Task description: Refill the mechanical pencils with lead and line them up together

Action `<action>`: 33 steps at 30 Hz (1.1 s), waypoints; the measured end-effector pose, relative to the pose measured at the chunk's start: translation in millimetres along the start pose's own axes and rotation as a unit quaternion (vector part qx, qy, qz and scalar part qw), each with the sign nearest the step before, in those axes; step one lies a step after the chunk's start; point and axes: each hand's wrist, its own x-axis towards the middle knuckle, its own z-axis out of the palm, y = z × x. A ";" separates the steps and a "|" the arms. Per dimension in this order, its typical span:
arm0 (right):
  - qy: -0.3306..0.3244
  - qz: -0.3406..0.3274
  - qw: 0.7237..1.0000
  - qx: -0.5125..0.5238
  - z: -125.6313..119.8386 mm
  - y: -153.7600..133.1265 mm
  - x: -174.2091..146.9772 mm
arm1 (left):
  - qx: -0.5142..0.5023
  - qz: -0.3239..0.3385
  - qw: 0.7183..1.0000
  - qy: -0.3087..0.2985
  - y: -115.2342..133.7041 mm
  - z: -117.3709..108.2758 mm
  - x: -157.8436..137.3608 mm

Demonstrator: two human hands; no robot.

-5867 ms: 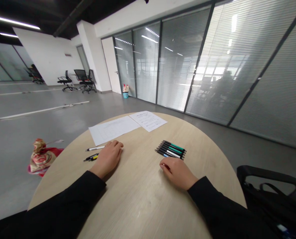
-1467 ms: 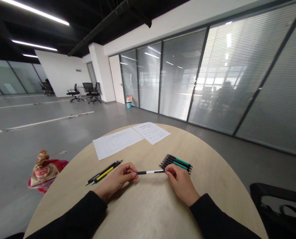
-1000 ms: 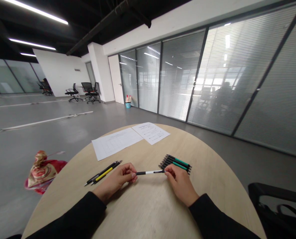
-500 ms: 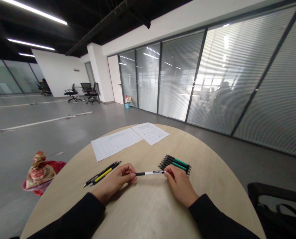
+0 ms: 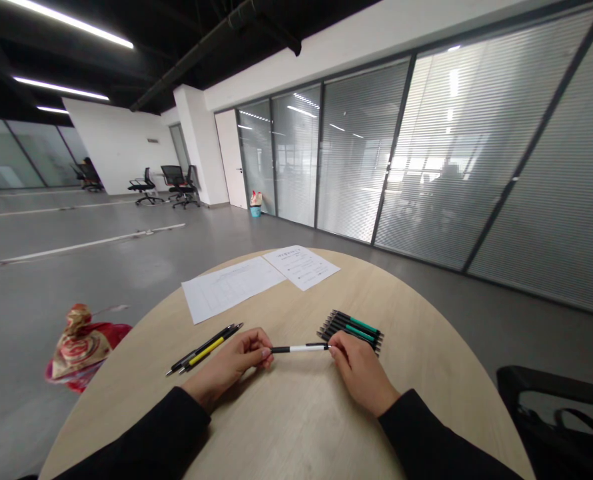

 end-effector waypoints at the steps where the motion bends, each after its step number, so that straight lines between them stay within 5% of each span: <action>1: 0.000 -0.002 1.000 -0.001 0.2 0.4 0.0 | 0.002 0.000 1.000 0.001 0.5 0.2 -0.1; 33: -0.024 -0.025 0.999 -0.030 5.4 3.7 -1.5 | -0.010 -0.003 1.000 0.001 2.1 2.0 -0.7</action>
